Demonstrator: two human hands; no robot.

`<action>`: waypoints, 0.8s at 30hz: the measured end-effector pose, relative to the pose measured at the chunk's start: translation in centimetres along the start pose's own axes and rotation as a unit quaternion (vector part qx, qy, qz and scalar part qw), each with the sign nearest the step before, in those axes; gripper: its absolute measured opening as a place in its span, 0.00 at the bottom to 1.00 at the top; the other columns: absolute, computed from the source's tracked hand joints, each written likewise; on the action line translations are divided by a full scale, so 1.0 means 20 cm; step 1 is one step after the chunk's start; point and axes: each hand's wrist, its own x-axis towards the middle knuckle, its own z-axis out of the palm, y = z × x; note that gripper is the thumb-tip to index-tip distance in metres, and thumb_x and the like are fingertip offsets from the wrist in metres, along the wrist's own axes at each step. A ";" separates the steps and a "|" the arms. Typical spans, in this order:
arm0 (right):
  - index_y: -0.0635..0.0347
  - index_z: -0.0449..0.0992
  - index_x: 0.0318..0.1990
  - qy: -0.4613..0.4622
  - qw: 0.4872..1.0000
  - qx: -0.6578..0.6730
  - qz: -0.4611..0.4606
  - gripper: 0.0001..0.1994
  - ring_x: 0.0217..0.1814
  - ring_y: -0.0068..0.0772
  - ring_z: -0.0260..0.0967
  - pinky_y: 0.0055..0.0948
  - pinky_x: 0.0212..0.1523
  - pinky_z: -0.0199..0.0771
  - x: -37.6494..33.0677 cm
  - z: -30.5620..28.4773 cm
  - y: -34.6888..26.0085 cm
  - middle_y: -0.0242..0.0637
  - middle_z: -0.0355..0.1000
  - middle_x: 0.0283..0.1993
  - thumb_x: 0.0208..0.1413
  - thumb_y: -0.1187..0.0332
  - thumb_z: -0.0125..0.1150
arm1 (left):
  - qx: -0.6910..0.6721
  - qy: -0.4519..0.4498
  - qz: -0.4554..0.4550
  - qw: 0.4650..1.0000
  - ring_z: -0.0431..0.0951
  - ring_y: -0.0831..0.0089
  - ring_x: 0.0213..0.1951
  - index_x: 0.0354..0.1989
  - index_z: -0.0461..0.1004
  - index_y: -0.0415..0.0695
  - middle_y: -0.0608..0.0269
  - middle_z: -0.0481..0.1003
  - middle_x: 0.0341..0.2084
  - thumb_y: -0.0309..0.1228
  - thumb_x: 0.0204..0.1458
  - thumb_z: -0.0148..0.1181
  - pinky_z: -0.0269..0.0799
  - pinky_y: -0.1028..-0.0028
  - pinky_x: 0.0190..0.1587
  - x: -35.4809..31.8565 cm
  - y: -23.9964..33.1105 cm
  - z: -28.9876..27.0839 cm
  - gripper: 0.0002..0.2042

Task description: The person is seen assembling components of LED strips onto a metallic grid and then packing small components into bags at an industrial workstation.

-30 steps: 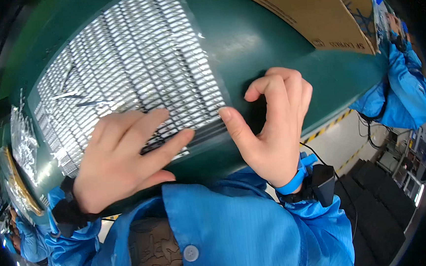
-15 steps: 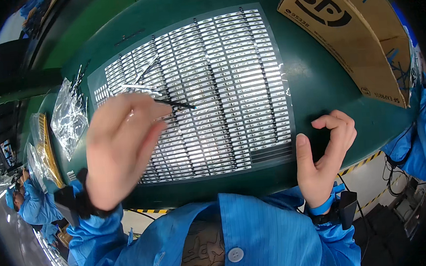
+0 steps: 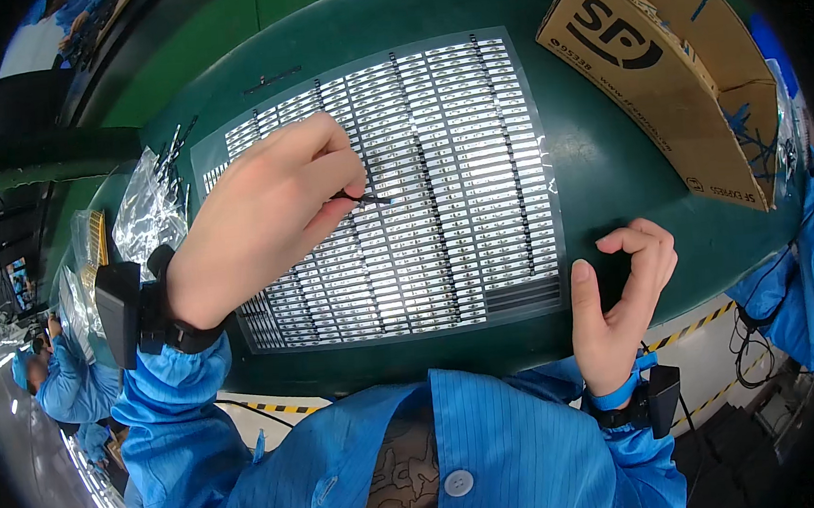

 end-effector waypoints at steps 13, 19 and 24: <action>0.60 0.66 0.41 0.057 0.985 0.162 0.025 0.10 0.47 0.31 0.57 0.26 0.52 0.56 -0.01 -0.03 -0.01 0.39 0.59 0.47 0.52 0.79 0.55 | -0.044 0.032 0.050 0.997 0.76 0.60 0.33 0.27 0.71 0.42 0.61 0.72 0.28 0.19 0.37 0.64 0.71 0.66 0.37 0.01 0.02 -0.01 0.09; 0.65 0.71 0.36 -0.149 0.901 0.404 0.048 0.03 0.33 0.19 0.58 0.18 0.35 0.58 0.04 -0.07 -0.19 0.33 0.64 0.36 0.58 0.77 0.51 | -0.100 0.129 0.106 0.981 0.79 0.66 0.26 0.25 0.74 0.43 0.62 0.78 0.25 0.20 0.33 0.64 0.69 0.70 0.28 -0.09 0.23 0.04 0.09; 0.63 0.71 0.33 -0.336 0.750 0.517 0.240 0.03 0.26 0.07 0.54 0.16 0.26 0.52 0.04 -0.04 -0.32 0.22 0.65 0.27 0.57 0.76 0.59 | 0.045 0.285 0.199 0.937 0.80 0.68 0.24 0.24 0.74 0.42 0.58 0.78 0.22 0.29 0.36 0.61 0.65 0.76 0.20 -0.10 0.33 0.13 0.06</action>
